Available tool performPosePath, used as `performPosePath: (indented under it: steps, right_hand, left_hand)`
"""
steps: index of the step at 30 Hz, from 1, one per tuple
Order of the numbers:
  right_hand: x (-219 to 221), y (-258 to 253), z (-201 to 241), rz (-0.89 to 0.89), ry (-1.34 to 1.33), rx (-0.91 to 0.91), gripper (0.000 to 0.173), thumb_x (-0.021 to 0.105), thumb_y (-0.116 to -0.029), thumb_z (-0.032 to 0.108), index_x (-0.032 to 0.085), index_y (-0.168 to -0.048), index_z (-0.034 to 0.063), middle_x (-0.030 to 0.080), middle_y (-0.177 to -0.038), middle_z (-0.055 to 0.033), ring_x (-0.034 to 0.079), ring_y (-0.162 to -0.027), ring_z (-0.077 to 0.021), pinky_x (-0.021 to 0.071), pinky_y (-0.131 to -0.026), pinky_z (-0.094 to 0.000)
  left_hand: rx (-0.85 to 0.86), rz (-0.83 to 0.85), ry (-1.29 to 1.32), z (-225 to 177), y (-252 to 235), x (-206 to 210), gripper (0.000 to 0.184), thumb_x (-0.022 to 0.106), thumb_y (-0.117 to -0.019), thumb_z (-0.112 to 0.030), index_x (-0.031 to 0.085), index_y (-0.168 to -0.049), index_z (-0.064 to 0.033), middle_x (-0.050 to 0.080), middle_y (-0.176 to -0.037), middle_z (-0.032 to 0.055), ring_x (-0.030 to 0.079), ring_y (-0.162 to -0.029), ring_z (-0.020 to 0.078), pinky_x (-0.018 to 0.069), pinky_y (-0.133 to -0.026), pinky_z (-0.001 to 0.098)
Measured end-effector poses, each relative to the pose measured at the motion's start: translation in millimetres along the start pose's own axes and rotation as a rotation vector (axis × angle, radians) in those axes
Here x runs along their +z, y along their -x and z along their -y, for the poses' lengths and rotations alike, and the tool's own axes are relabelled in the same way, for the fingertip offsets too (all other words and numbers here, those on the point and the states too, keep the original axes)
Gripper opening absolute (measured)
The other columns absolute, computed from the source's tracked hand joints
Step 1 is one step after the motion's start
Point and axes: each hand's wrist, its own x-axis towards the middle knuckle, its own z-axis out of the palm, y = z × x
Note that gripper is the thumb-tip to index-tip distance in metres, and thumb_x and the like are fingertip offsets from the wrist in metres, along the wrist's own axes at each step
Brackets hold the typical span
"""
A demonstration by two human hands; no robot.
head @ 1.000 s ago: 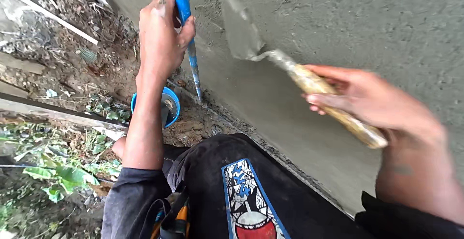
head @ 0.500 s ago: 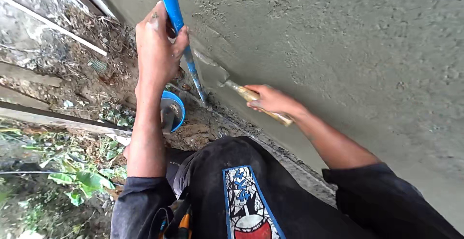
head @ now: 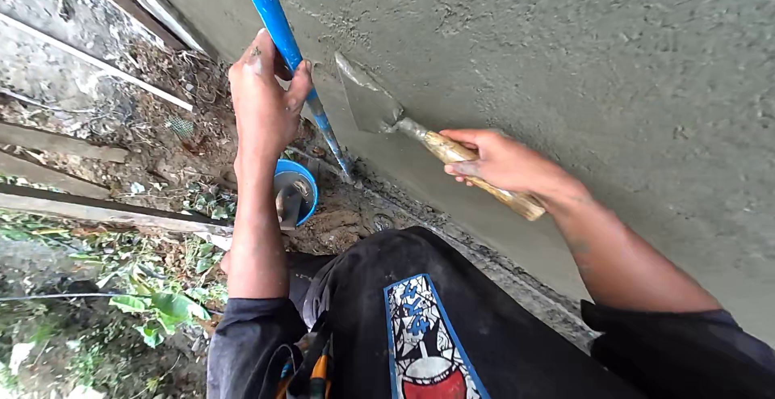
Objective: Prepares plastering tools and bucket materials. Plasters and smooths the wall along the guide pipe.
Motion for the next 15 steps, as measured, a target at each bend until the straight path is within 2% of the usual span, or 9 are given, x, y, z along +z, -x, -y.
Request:
performPosePath:
  steps: [4,7,9,10,11,14,15]
  right_hand:
    - [-12,52,-4,-0.091,0.01,-0.028,0.061,0.066,-0.1007,0.012,0.044,-0.156,0.0216,0.07,-0.11,-0.0131,0.069,-0.076,-0.0214,0.0603,-0.067,-0.039]
    - [-24,84,-5,-0.143,0.004,-0.03,0.067,0.067,-0.0975,0.012,0.041,-0.158,0.0266,0.071,-0.11,-0.0091,0.07,-0.08,-0.0175,0.0614,-0.072,-0.0365]
    - [-25,89,-7,-0.166,0.002,-0.041,0.07,0.066,-0.0939,0.016,0.04,-0.158,0.0276,0.071,-0.111,-0.0049,0.071,-0.081,-0.0116,0.0611,-0.071,-0.0295]
    - [-23,83,-6,-0.161,0.015,-0.046,0.071,0.065,-0.0941,0.016,0.039,-0.159,0.0263,0.07,-0.112,-0.0052,0.07,-0.082,-0.0113,0.0608,-0.071,-0.0293]
    - [-21,73,-4,-0.14,0.054,-0.05,0.07,0.065,-0.0959,0.014,0.037,-0.159,0.0239,0.069,-0.114,-0.0077,0.07,-0.083,-0.0138,0.0607,-0.073,-0.0329]
    - [-5,20,7,-0.068,0.198,-0.039,0.066,0.067,-0.1007,0.016,0.038,-0.16,0.02,0.07,-0.117,-0.0185,0.071,-0.09,-0.0318,0.0582,-0.081,-0.0558]
    - [1,-3,10,-0.031,0.204,-0.057,0.062,0.067,-0.101,0.017,0.041,-0.158,0.0187,0.069,-0.118,-0.0196,0.071,-0.092,-0.0338,0.0575,-0.083,-0.0578]
  left_hand:
    - [-0.001,0.001,0.013,1,-1,1,0.032,0.059,-0.0985,-0.024,0.066,-0.114,0.0028,0.071,-0.098,0.0124,0.069,-0.088,0.0146,0.056,-0.083,0.032]
    - [-0.029,0.021,0.032,-2,-2,0,0.032,0.059,-0.0987,-0.024,0.066,-0.116,0.0021,0.071,-0.101,0.013,0.07,-0.091,0.0155,0.0561,-0.085,0.0328]
    - [-0.053,0.036,0.041,-5,-2,0,0.033,0.058,-0.0992,-0.025,0.066,-0.117,0.0014,0.071,-0.103,0.013,0.07,-0.093,0.0161,0.0561,-0.086,0.0333]
    - [-0.057,0.034,0.045,-5,-1,-1,0.033,0.058,-0.0992,-0.025,0.066,-0.117,0.0014,0.071,-0.102,0.0131,0.069,-0.092,0.0169,0.0558,-0.085,0.0343]
    - [-0.058,0.032,0.046,-4,-1,-2,0.032,0.059,-0.0993,-0.025,0.066,-0.116,0.0015,0.071,-0.101,0.0132,0.069,-0.091,0.0176,0.0557,-0.085,0.0354]
    - [-0.035,0.027,0.048,0,2,-4,0.032,0.059,-0.0992,-0.024,0.065,-0.118,0.0013,0.071,-0.102,0.0131,0.07,-0.092,0.0168,0.0565,-0.086,0.0346]
    - [-0.023,0.02,0.049,2,3,-4,0.032,0.059,-0.0991,-0.023,0.065,-0.118,0.0013,0.071,-0.102,0.013,0.07,-0.092,0.0162,0.0569,-0.086,0.0343]
